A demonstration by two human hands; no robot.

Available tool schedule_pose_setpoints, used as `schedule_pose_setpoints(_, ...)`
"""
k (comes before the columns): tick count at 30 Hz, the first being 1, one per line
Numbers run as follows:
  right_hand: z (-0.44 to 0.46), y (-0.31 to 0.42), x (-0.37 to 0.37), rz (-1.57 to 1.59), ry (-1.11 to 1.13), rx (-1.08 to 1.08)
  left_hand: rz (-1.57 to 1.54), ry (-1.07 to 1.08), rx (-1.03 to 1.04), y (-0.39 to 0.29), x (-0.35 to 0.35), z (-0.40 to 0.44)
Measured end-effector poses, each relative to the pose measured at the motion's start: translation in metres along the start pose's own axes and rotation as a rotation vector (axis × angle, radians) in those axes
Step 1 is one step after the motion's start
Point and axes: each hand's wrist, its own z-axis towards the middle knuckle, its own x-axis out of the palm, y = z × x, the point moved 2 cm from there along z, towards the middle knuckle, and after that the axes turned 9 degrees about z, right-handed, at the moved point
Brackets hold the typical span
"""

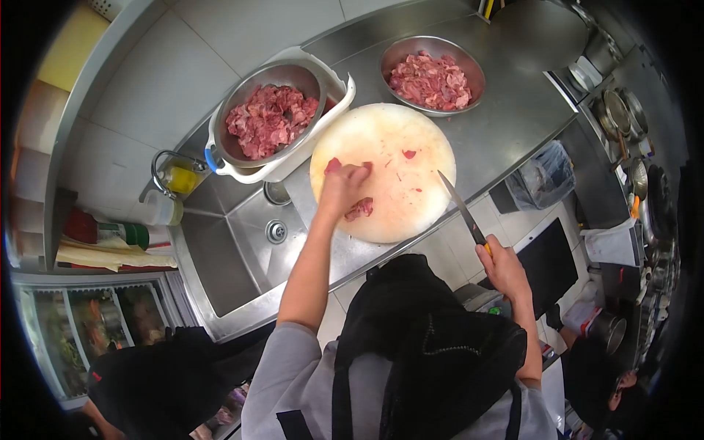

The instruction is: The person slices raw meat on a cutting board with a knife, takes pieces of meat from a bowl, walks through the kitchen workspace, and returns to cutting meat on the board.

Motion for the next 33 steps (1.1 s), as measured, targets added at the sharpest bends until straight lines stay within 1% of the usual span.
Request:
schedule_pose_setpoints(2, 0.005, 0.003, 0.000, 0.008, 0.021, -0.002, -0.073, -0.137, 0.303, 0.050, -0.013, 0.031)
schedule_pose_setpoints(3, 0.009, 0.006, 0.001, 0.008, 0.039, -0.004, -0.070, -0.145, 0.299, 0.060, -0.022, 0.039)
schedule_pose_setpoints(5, 0.019, 0.011, 0.003, -0.011, 0.067, -0.030, 0.454, -0.370, 0.495, 0.071, -0.036, 0.047)
schedule_pose_setpoints(6, 0.021, 0.013, 0.005, -0.032, 0.090, -0.048, 0.299, -0.334, 0.302, 0.077, -0.038, 0.052)
schedule_pose_setpoints(7, 0.024, 0.017, 0.004, -0.031, 0.096, -0.050, 0.300, -0.335, 0.296, 0.079, -0.039, 0.053)
schedule_pose_setpoints(9, 0.026, 0.021, 0.003, -0.039, 0.094, -0.061, 0.561, -0.708, 0.450, 0.075, -0.041, 0.047)
schedule_pose_setpoints(10, 0.027, 0.020, 0.005, -0.038, 0.104, -0.059, 0.592, -0.792, 0.489, 0.073, -0.044, 0.041)
schedule_pose_setpoints(11, 0.030, 0.020, 0.006, -0.036, 0.086, -0.071, 0.595, -0.791, 0.484, 0.072, -0.044, 0.034)
schedule_pose_setpoints(13, 0.032, 0.017, 0.004, -0.036, 0.064, -0.078, 0.294, -0.542, 0.311, 0.061, -0.033, 0.008)
schedule_pose_setpoints(15, 0.034, 0.011, 0.004, -0.006, 0.032, -0.073, 0.387, -0.432, 0.442, 0.058, 0.001, -0.028)
schedule_pose_setpoints(17, 0.037, 0.001, 0.003, -0.001, 0.004, -0.066, 0.587, -0.526, 0.741, 0.042, 0.035, -0.059)
schedule_pose_setpoints(18, 0.038, -0.002, 0.002, 0.004, -0.015, -0.066, 0.586, -0.525, 0.743, 0.046, 0.050, -0.050)
schedule_pose_setpoints(20, 0.038, -0.004, -0.001, 0.001, -0.023, -0.060, 0.340, -0.395, 0.577, 0.064, 0.074, -0.017)
schedule_pose_setpoints(23, 0.037, -0.004, -0.010, 0.005, -0.051, -0.046, 0.312, -0.343, 0.535, 0.024, 0.080, 0.021)
schedule_pose_setpoints(24, 0.034, -0.005, -0.013, 0.018, -0.062, -0.035, 0.312, -0.341, 0.545, 0.007, 0.082, 0.032)
schedule_pose_setpoints(26, 0.029, -0.012, -0.016, 0.024, -0.093, -0.022, 0.251, -0.498, 0.672, -0.027, 0.088, 0.049)
schedule_pose_setpoints(27, 0.025, -0.017, -0.017, 0.026, -0.112, -0.015, 0.251, -0.492, 0.680, -0.031, 0.095, 0.062)
schedule_pose_setpoints(29, 0.017, -0.030, -0.016, 0.049, -0.112, 0.028, 0.560, -0.561, 0.922, -0.028, 0.115, 0.088)
schedule_pose_setpoints(30, 0.014, -0.038, -0.016, 0.069, -0.106, 0.066, 0.562, -0.562, 0.933, -0.024, 0.123, 0.097)
schedule_pose_setpoints(32, 0.008, -0.052, -0.015, 0.093, -0.114, 0.072, 0.463, -0.431, 0.804, -0.020, 0.137, 0.110)
schedule_pose_setpoints(33, 0.005, -0.058, -0.014, 0.113, -0.109, 0.078, 0.467, -0.429, 0.814, -0.023, 0.140, 0.107)
